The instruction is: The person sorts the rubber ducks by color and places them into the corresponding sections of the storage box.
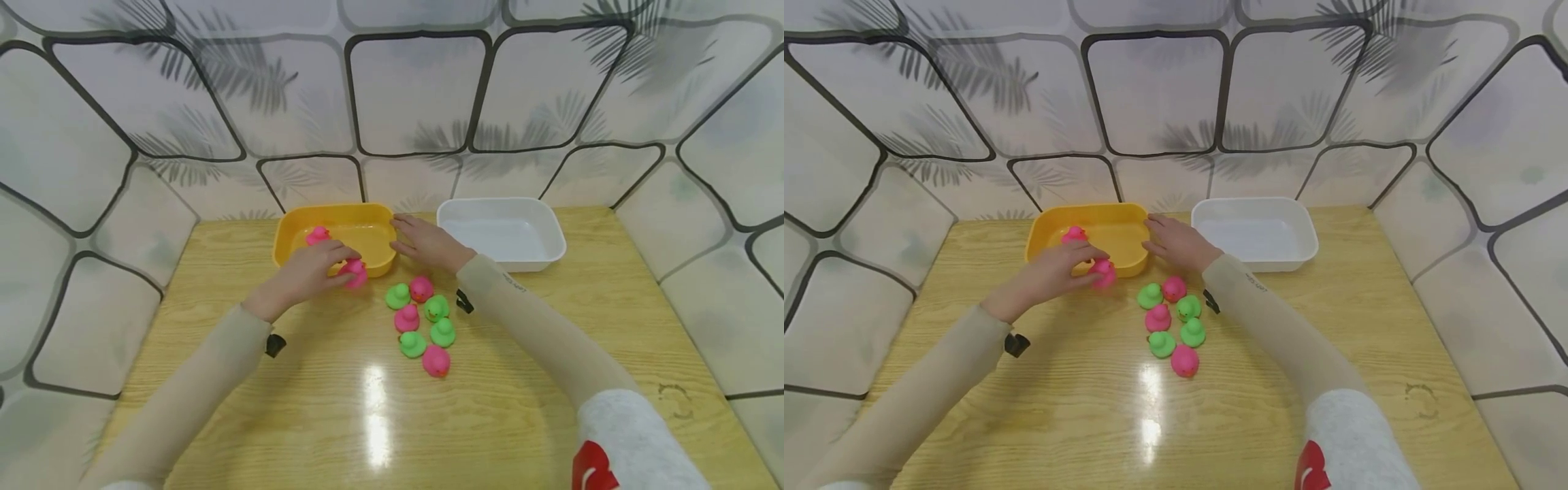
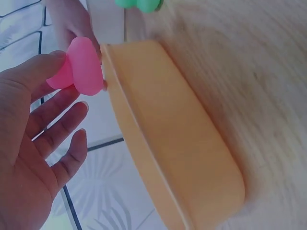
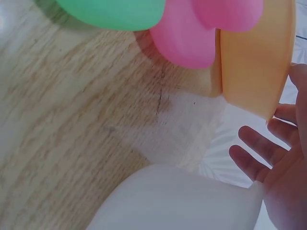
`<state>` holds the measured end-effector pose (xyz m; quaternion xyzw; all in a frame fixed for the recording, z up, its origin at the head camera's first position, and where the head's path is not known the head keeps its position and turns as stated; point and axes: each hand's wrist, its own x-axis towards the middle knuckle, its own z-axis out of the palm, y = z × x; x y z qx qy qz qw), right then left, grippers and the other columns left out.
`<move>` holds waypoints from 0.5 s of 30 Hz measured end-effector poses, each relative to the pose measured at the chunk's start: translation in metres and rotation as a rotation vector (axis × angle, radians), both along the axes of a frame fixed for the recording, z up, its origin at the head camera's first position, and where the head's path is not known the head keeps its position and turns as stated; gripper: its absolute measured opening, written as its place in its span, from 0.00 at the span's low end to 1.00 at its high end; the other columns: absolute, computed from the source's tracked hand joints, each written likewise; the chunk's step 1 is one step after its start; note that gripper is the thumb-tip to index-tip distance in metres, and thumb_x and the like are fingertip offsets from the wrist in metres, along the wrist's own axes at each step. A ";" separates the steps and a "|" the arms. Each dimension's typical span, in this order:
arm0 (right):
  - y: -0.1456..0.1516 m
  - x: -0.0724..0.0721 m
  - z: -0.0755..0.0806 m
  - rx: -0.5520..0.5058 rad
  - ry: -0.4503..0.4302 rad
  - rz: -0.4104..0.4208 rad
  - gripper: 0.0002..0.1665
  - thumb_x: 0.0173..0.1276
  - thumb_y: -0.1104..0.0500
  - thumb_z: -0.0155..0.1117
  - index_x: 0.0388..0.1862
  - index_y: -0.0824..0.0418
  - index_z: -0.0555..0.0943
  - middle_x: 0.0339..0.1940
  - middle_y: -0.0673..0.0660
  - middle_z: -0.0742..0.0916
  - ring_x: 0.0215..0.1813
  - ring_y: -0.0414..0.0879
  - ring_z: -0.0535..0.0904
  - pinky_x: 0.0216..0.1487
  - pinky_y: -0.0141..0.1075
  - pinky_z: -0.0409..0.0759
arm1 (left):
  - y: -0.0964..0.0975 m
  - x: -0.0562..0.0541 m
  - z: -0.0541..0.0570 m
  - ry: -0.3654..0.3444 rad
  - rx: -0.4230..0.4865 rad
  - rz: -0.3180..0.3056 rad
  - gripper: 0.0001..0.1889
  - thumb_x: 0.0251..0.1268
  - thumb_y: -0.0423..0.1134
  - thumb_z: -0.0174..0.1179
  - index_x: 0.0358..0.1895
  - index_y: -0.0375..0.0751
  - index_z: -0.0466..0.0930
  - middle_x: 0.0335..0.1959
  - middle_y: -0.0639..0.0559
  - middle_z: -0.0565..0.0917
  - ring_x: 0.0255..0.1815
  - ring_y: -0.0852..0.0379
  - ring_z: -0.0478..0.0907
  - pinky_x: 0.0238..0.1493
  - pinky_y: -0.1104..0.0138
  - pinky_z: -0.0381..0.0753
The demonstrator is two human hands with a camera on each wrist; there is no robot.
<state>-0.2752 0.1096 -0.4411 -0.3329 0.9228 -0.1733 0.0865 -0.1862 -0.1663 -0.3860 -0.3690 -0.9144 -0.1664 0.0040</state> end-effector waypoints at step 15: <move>0.002 -0.001 0.002 -0.011 -0.017 -0.004 0.42 0.82 0.40 0.54 0.82 0.65 0.62 0.83 0.64 0.65 0.81 0.60 0.62 0.81 0.50 0.60 | -0.017 -0.034 0.004 -0.049 0.007 0.091 0.17 0.69 0.38 0.70 0.56 0.33 0.84 0.48 0.40 0.86 0.49 0.41 0.83 0.53 0.49 0.83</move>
